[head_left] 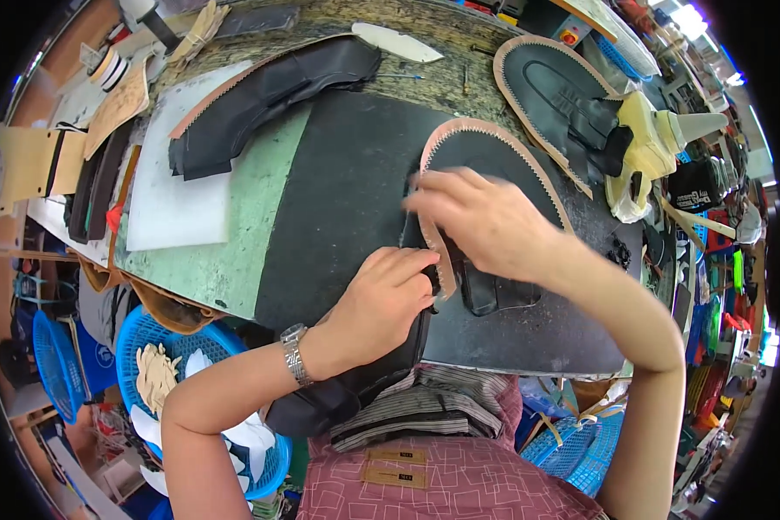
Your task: Assembling shoe components by hand, specifically attaching lining or decorative strips to leather shoe uppers.
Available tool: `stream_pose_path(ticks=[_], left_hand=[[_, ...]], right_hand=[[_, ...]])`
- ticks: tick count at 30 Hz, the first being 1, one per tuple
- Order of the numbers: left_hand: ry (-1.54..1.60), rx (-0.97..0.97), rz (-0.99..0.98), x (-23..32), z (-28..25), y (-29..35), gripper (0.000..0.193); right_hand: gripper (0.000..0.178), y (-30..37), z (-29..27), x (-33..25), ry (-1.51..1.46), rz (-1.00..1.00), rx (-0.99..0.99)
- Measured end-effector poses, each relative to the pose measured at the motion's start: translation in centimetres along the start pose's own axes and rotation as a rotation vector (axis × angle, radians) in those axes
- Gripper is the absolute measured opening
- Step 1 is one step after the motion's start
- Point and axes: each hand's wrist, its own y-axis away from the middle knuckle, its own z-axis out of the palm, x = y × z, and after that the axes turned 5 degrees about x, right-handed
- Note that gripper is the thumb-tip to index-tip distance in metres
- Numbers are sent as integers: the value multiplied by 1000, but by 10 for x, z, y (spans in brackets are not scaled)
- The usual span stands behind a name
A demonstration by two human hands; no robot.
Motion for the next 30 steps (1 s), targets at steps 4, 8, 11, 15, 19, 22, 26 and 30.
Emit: stream_pose_path(ticks=[4,8,11,15,19,22,26,30], left_hand=[[-57,-37,-62,4,-4,4,15],[-86,-92,-73,5,-4,7,15],[-107,-115,-71,5,-5,7,14],[-148,-144,-102,8,-7,4,13],[-149,-168,39,20,-2,-13,13],[-172,-244,151,26,23,-22,12],[-212,-312,112,25,24,-26,11],[-203,-362,74,22,20,-22,9]], right_hand=[[15,-19,15,18,80,-481,-234],[18,-11,-29,40,-63,-436,-403],[27,15,-39,48,149,-542,-360],[47,34,-40,52,-30,-256,-440],[55,39,-33,54,111,-267,-399],[57,33,-31,52,146,-223,-447],[50,27,-30,66,-11,-251,-371],[54,22,-39,57,-125,-335,-310]])
